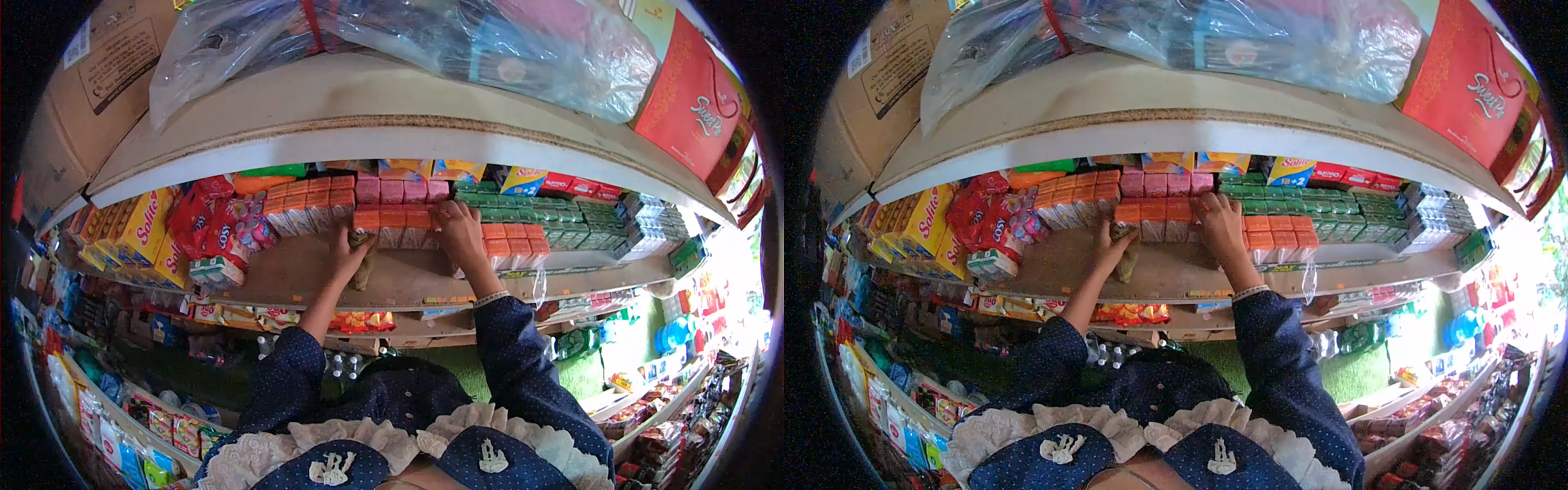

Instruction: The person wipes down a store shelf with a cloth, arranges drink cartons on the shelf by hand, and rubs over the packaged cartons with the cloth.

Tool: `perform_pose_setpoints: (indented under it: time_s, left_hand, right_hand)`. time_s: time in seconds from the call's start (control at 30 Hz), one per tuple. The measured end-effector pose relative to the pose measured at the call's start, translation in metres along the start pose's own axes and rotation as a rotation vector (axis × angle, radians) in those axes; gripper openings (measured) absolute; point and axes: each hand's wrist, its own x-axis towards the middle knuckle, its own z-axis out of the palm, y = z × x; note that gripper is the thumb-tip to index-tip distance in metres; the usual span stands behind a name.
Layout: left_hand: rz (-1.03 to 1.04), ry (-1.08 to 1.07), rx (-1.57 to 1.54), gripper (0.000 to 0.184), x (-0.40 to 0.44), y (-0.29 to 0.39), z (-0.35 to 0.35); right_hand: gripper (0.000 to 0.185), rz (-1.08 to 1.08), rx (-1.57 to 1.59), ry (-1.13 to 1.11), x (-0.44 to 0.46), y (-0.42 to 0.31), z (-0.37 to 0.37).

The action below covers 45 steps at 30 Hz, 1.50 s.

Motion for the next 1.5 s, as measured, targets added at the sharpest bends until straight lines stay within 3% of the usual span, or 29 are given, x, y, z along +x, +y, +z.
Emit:
perform_pose_setpoints:
  time_s: [0.1, 0.3, 0.37, 0.4, 0.43, 0.5, 0.63, 0.73, 0.87, 0.93, 1.07, 1.13, 1.27, 1.33, 1.4, 1.43, 1.5]
  left_hand:
    - [-0.087, -0.011, -0.077, 0.068, -0.001, -0.006, 0.002]
    - [0.064, 0.021, -0.207, 0.068, -0.005, 0.018, -0.032]
    - [0.308, -0.018, 0.142, 0.077, 0.001, -0.006, -0.062]
    - [0.449, 0.104, 0.375, 0.086, 0.008, -0.003, -0.073]
    - [0.439, 0.106, 0.382, 0.086, 0.015, 0.000, -0.084]
    - [0.058, 0.006, 0.617, 0.089, 0.029, 0.047, -0.118]
    - [-0.011, -0.180, 0.830, 0.089, 0.040, 0.026, -0.132]
    - [0.185, 0.079, 0.922, 0.083, 0.027, 0.024, -0.127]
    - [-0.008, 0.003, 0.932, 0.074, 0.024, 0.031, -0.127]
    - [0.090, 0.046, 0.916, 0.064, 0.027, 0.008, -0.129]
    - [0.118, 0.072, 0.822, 0.060, 0.020, 0.030, -0.145]
    - [0.176, 0.215, 0.733, 0.056, 0.010, 0.035, -0.151]
    - [0.196, 0.263, 0.693, 0.053, -0.010, 0.089, -0.183]
    - [0.167, 0.172, 0.626, 0.052, -0.014, 0.107, -0.202]
    - [0.135, 0.041, 0.452, 0.050, -0.020, 0.132, -0.214]
    - [0.133, 0.040, 0.450, 0.050, -0.023, 0.129, -0.212]
    - [0.225, -0.179, 0.297, 0.050, -0.029, 0.119, -0.206]
  right_hand:
    - [0.048, 0.013, 0.001, 0.005, 0.001, 0.000, 0.006]
    - [0.048, 0.014, 0.020, 0.014, -0.001, 0.003, 0.011]
    - [0.046, -0.016, 0.104, 0.100, -0.005, 0.007, 0.016]
    - [0.046, -0.023, 0.112, 0.094, -0.005, 0.006, 0.014]
    - [0.045, -0.015, 0.125, 0.088, -0.005, 0.005, 0.012]
    - [0.043, -0.012, 0.145, 0.074, -0.006, 0.005, 0.012]
    - [0.036, -0.005, 0.165, 0.074, -0.004, 0.006, 0.013]
    - [0.036, 0.012, 0.130, 0.091, -0.006, 0.008, 0.018]
    - [0.035, 0.013, 0.168, 0.077, -0.008, 0.013, 0.020]
    - [0.035, 0.010, 0.167, 0.095, -0.009, 0.011, 0.019]
    - [0.038, 0.019, 0.078, 0.083, -0.007, 0.010, 0.018]
    - [0.041, 0.021, 0.048, 0.102, -0.003, 0.011, 0.021]
    - [0.049, -0.040, 0.051, 0.151, -0.002, 0.001, 0.009]
    - [0.053, -0.107, 0.088, 0.213, -0.007, -0.012, -0.006]
    - [0.062, -0.157, 0.442, 0.292, -0.015, -0.035, -0.014]
    - [0.064, -0.168, 0.545, 0.258, -0.024, -0.046, -0.007]
    - [0.062, -0.126, 0.748, 0.147, -0.046, -0.084, -0.001]
